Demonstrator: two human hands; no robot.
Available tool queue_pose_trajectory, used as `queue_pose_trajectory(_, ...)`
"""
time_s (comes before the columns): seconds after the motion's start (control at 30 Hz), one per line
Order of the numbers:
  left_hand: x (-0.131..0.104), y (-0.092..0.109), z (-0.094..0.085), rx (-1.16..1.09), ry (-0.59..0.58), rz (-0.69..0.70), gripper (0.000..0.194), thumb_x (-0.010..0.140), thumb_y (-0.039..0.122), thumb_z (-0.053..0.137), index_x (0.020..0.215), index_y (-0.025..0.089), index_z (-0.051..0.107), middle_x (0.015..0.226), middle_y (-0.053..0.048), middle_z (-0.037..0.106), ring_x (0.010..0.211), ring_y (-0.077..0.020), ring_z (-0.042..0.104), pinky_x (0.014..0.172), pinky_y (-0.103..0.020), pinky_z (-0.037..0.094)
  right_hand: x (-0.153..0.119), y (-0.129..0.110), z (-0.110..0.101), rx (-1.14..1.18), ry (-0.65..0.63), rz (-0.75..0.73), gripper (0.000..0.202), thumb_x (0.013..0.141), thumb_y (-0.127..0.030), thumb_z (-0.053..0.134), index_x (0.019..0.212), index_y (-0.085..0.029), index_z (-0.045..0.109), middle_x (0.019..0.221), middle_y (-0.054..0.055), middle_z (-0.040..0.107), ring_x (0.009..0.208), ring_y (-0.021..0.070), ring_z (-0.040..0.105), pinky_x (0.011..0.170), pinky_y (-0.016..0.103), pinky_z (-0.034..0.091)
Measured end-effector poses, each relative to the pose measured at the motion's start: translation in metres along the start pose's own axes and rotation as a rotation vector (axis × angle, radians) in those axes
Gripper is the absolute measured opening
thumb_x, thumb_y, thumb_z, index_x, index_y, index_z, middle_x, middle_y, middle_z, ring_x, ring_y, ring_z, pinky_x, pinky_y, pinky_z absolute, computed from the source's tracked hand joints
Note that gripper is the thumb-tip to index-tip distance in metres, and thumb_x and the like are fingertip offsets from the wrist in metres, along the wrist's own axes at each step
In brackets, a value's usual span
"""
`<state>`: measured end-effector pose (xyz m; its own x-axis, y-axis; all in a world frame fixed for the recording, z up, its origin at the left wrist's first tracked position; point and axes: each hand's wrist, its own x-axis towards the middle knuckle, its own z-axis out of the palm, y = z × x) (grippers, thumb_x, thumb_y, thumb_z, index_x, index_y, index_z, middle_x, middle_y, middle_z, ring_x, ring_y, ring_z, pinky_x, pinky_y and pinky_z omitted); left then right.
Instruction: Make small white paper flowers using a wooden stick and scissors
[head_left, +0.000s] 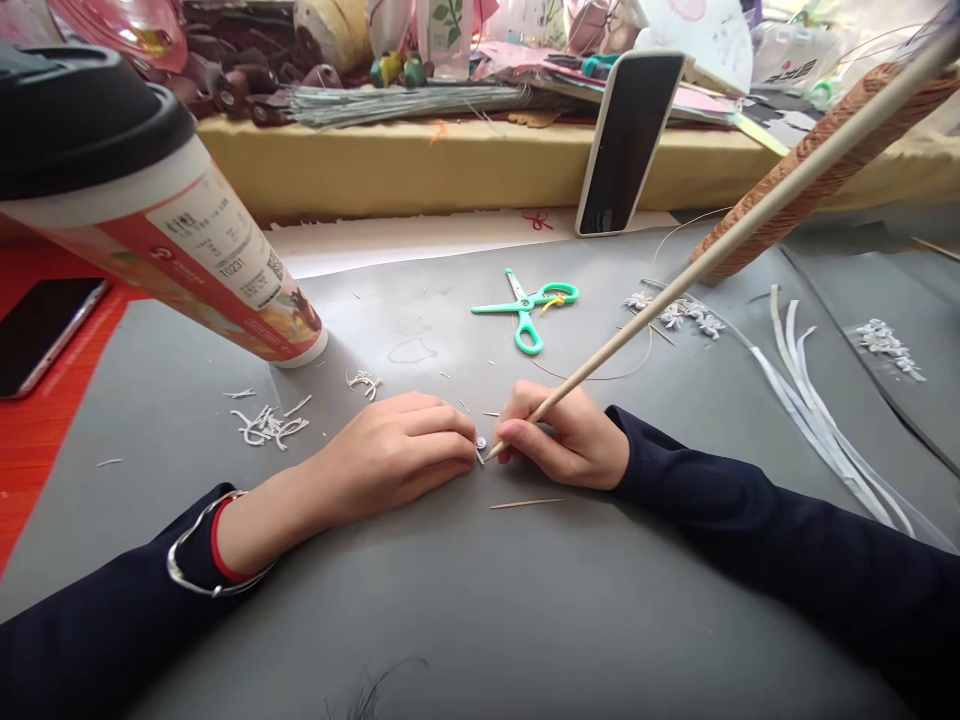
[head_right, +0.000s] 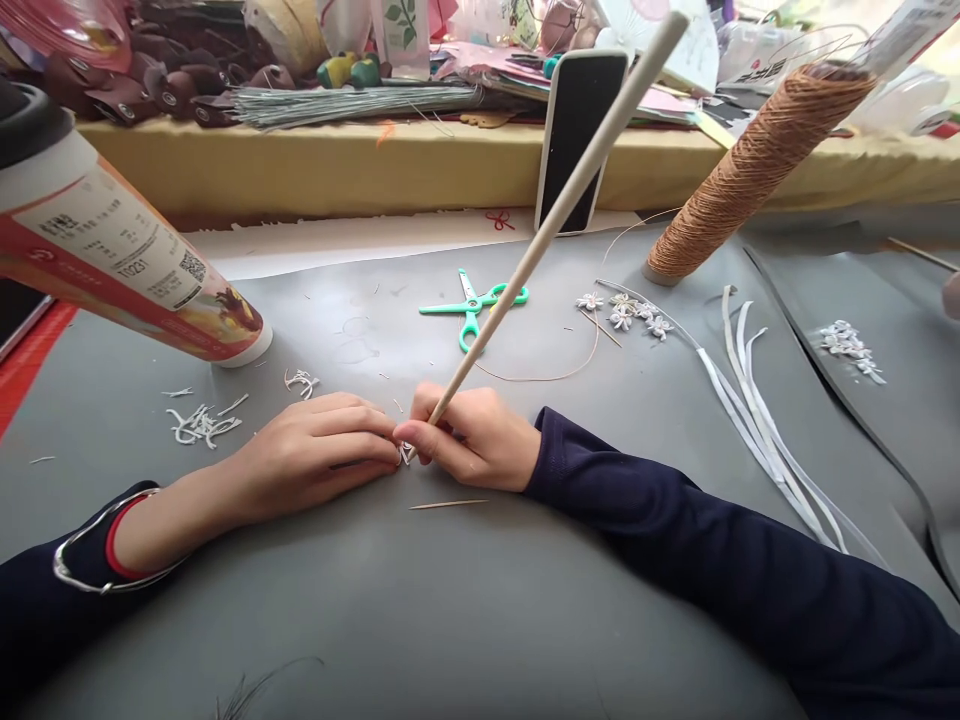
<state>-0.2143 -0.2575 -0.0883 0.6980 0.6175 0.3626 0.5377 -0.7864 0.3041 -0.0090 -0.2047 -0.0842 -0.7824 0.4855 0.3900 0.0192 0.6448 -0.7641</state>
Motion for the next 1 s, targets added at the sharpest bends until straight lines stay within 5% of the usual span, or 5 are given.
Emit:
queue_pose_trajectory(0.37,0.0,0.0,-0.001,0.06,0.05,0.042,0.012,0.08,0.019,0.051,0.086,0.022,0.061,0.091,-0.003,0.065,0.074,-0.0118,0.057,0.067,-0.024,0.044,-0.002,0.0,0.003,-0.189,-0.054,-0.08,0.021,0.087,-0.03,0.04,0.074,-0.016,0.047,0.061,-0.001,0.054,0.052,0.007,0.047,0.051,0.019,0.038)
queue_pose_trajectory(1.0,0.009,0.008,0.0,0.058,-0.081,-0.055,0.014,0.081,0.017,0.046,0.088,0.018,0.058,0.087,-0.004,0.061,0.077,-0.0147,0.053,0.068,-0.027,0.041,-0.001,-0.005,0.008,-0.27,0.018,-0.068,0.02,0.087,-0.025,0.038,0.075,-0.015,0.05,0.061,0.0,0.054,0.052,0.0074,0.043,0.05,0.019,0.034)
